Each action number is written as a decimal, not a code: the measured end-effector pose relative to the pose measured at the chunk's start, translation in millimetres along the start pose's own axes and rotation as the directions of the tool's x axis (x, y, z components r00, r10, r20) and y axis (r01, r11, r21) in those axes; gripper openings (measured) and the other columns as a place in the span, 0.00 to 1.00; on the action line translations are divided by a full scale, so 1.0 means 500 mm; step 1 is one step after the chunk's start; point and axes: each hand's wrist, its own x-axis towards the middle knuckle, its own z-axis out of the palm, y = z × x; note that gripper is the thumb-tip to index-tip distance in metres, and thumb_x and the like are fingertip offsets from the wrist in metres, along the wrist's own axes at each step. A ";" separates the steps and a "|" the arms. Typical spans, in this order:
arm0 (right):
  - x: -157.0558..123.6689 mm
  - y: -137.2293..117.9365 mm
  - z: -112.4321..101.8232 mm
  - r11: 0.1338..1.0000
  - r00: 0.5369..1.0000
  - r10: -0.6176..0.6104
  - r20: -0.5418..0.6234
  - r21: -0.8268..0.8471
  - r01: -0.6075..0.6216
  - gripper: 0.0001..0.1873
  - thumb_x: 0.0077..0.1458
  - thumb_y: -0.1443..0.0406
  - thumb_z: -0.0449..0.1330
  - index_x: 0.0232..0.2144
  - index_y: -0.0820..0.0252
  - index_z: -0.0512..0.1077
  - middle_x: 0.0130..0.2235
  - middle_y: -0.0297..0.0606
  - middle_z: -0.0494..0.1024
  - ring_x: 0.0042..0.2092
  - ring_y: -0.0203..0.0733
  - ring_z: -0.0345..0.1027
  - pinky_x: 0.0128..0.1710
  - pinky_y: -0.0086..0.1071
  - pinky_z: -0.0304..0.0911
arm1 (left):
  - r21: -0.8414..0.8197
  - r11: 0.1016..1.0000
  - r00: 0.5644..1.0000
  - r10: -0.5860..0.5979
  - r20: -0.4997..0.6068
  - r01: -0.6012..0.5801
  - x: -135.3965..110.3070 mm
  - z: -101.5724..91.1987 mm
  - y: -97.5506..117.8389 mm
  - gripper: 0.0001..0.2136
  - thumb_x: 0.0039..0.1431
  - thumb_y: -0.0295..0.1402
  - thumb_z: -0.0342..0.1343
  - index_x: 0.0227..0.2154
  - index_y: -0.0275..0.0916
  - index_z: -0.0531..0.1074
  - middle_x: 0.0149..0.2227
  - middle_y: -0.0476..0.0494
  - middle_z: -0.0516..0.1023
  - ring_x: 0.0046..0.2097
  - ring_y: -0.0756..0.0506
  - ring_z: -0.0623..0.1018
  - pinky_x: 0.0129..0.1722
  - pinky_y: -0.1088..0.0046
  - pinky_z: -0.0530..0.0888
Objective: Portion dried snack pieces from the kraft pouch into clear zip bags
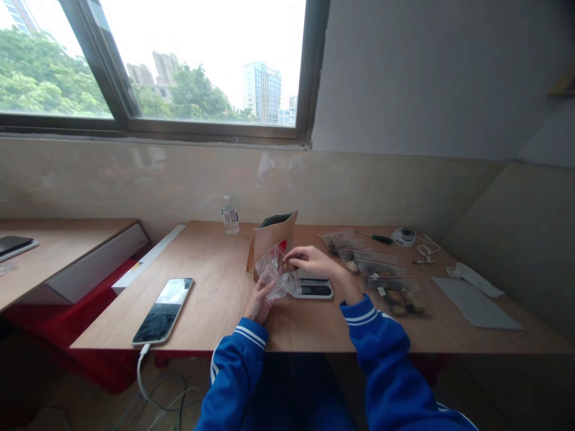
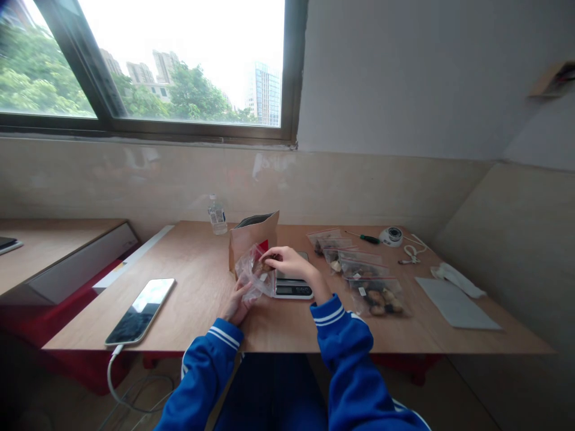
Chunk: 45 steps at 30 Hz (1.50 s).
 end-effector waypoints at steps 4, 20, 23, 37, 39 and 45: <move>0.054 -0.054 -0.044 0.980 0.937 -0.199 -0.288 -0.041 0.195 0.10 0.58 0.63 0.54 0.38 0.59 0.75 0.39 0.39 0.78 0.41 0.39 0.71 0.44 0.33 0.66 | 0.000 1.000 1.000 -0.016 -0.006 0.016 0.000 -0.002 0.002 0.29 0.52 0.27 0.60 0.58 0.43 0.61 0.56 0.39 0.70 0.52 0.40 0.74 0.37 0.75 0.78; 0.165 -0.020 0.039 0.917 0.811 -0.382 -0.444 -0.290 0.273 0.15 0.64 0.60 0.47 0.38 0.60 0.71 0.40 0.42 0.73 0.43 0.40 0.68 0.47 0.32 0.62 | -0.025 0.999 0.999 -0.026 -0.030 0.025 0.003 -0.006 -0.002 0.28 0.53 0.27 0.59 0.57 0.42 0.62 0.55 0.38 0.71 0.53 0.38 0.73 0.39 0.70 0.78; 0.171 -0.026 0.031 0.905 0.847 -0.392 -0.359 -0.314 0.286 0.15 0.64 0.60 0.46 0.37 0.62 0.70 0.39 0.42 0.74 0.42 0.40 0.68 0.45 0.32 0.62 | -0.020 1.000 0.999 -0.018 -0.045 0.017 0.002 -0.004 -0.002 0.28 0.52 0.27 0.58 0.57 0.41 0.62 0.54 0.37 0.71 0.52 0.37 0.74 0.40 0.68 0.77; 0.160 -0.022 0.045 0.897 0.831 -0.242 -0.500 -0.441 -0.004 0.09 0.62 0.64 0.49 0.35 0.61 0.68 0.35 0.42 0.74 0.40 0.43 0.68 0.46 0.36 0.59 | -0.062 0.998 0.998 -0.019 -0.054 0.016 0.009 -0.018 -0.011 0.28 0.51 0.28 0.59 0.56 0.38 0.63 0.52 0.36 0.73 0.51 0.38 0.75 0.45 0.65 0.76; 0.162 -0.021 0.044 0.913 0.825 -0.191 -0.532 -0.405 -0.050 0.07 0.60 0.64 0.51 0.35 0.60 0.68 0.30 0.38 0.74 0.36 0.42 0.69 0.46 0.37 0.58 | -0.065 0.998 0.999 -0.017 -0.051 0.013 0.010 -0.018 -0.012 0.27 0.51 0.28 0.59 0.56 0.38 0.63 0.52 0.36 0.73 0.51 0.38 0.75 0.45 0.64 0.76; 0.122 -0.035 0.051 0.935 0.683 -0.276 -0.676 -0.354 0.027 0.13 0.63 0.60 0.45 0.38 0.58 0.67 0.38 0.41 0.74 0.44 0.43 0.66 0.51 0.39 0.55 | -0.045 0.999 0.998 -0.014 -0.061 0.011 0.010 -0.016 -0.009 0.27 0.51 0.29 0.59 0.55 0.39 0.64 0.52 0.37 0.74 0.50 0.39 0.75 0.43 0.67 0.76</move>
